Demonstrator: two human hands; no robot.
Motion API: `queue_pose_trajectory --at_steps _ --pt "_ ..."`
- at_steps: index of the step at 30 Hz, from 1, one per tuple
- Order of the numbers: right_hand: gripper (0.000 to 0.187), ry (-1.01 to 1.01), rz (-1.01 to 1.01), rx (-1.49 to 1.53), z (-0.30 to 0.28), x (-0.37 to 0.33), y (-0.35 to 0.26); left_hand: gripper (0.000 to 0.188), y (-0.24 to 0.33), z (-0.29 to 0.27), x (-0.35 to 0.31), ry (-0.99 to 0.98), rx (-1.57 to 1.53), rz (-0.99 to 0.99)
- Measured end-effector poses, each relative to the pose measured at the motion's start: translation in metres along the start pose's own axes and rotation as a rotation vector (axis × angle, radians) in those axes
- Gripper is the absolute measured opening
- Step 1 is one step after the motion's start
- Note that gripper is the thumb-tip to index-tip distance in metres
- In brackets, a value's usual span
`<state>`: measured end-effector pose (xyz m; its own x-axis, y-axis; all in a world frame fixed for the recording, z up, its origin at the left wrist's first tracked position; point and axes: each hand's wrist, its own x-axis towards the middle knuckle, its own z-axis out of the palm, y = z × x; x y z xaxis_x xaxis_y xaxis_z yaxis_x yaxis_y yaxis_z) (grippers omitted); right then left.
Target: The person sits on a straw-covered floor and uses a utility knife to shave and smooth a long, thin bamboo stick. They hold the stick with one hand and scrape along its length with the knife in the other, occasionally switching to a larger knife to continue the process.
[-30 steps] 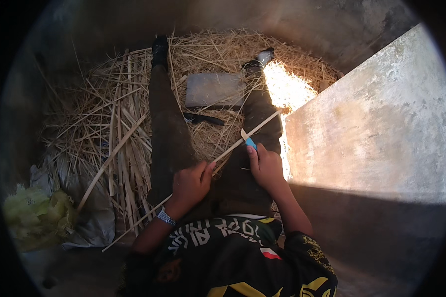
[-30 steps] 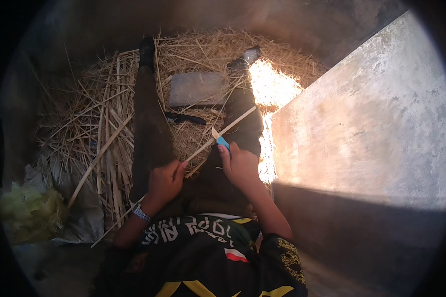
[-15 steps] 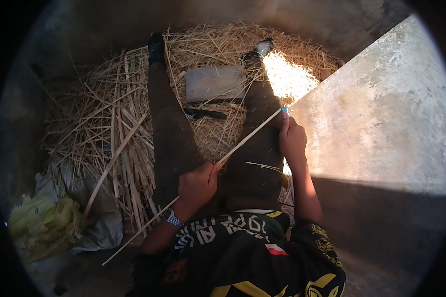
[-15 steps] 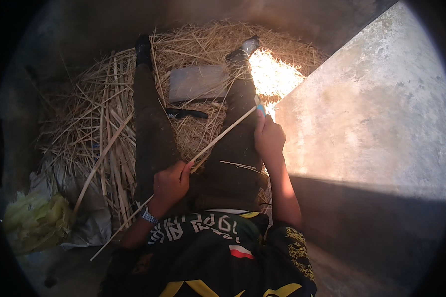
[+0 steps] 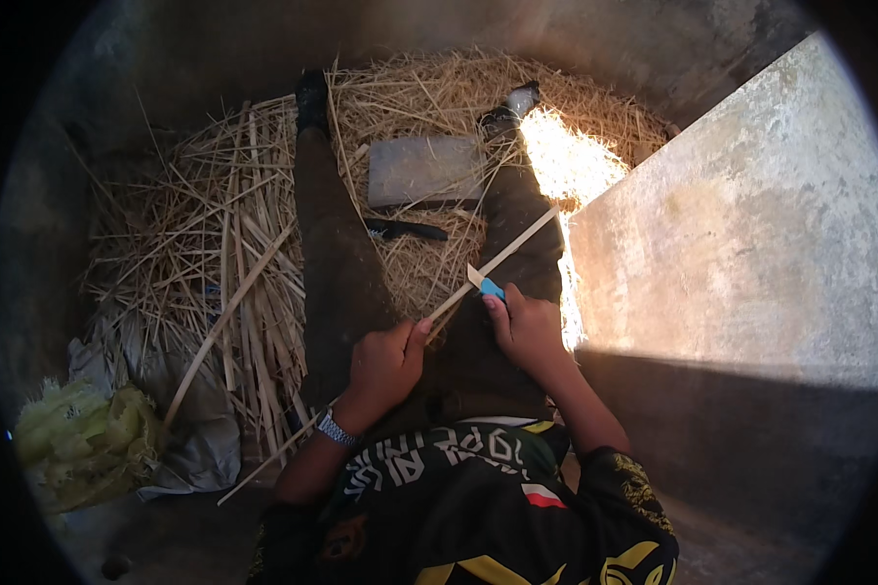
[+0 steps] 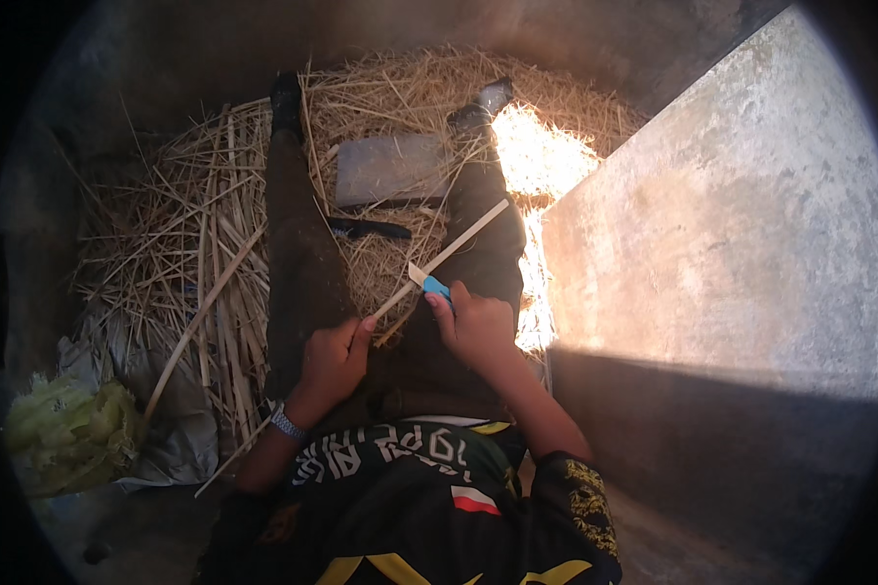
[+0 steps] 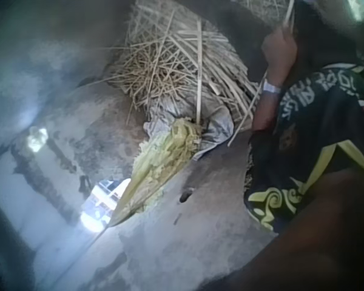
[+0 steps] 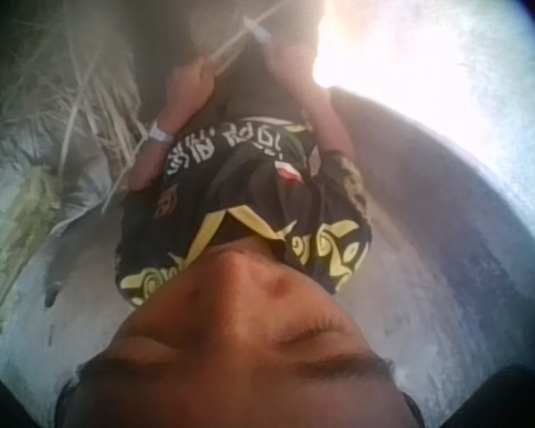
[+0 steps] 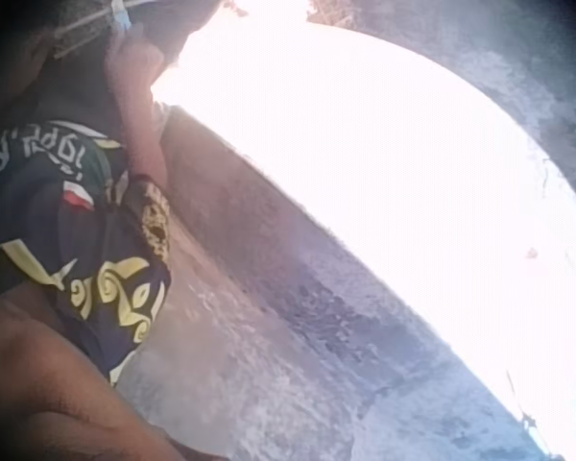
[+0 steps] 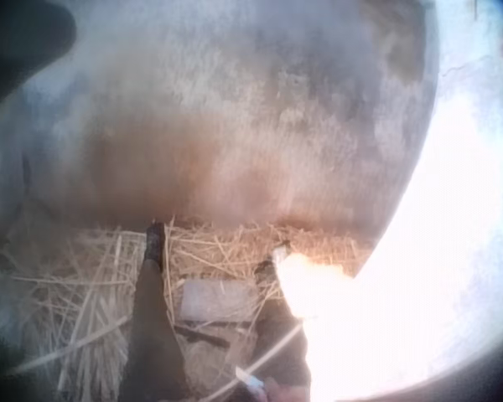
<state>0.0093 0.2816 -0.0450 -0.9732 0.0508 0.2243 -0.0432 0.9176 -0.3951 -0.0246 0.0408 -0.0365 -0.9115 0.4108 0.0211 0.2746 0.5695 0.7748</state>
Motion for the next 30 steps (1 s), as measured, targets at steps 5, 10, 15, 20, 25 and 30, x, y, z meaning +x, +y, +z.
queue_pose_trajectory --at_steps 5,10,15,20,25,30 --pt "0.047 0.071 -0.106 -0.074 0.000 0.011 0.012 0.044 -0.003 0.006 0.000 0.030 -0.118 0.032" --pt "0.048 0.226 0.199 -0.118 -0.014 0.041 0.040 0.044 -0.006 0.008 -0.003 0.022 -0.117 0.018" --pt "0.048 0.218 0.196 -0.055 -0.019 0.042 0.032 0.046 0.000 -0.002 0.000 -0.063 -0.133 -0.094" --pt "0.045 0.064 0.026 -0.016 -0.012 0.016 0.014 0.049 -0.001 -0.003 0.001 -0.083 -0.153 -0.126" --pt "0.044 -0.053 -0.085 -0.076 -0.002 0.002 0.001 0.053 0.004 -0.007 0.004 -0.109 -0.237 -0.154" --pt "0.040 0.059 -0.176 -0.050 0.001 0.015 0.002 0.058 -0.009 -0.007 0.006 -0.142 -0.314 -0.156"
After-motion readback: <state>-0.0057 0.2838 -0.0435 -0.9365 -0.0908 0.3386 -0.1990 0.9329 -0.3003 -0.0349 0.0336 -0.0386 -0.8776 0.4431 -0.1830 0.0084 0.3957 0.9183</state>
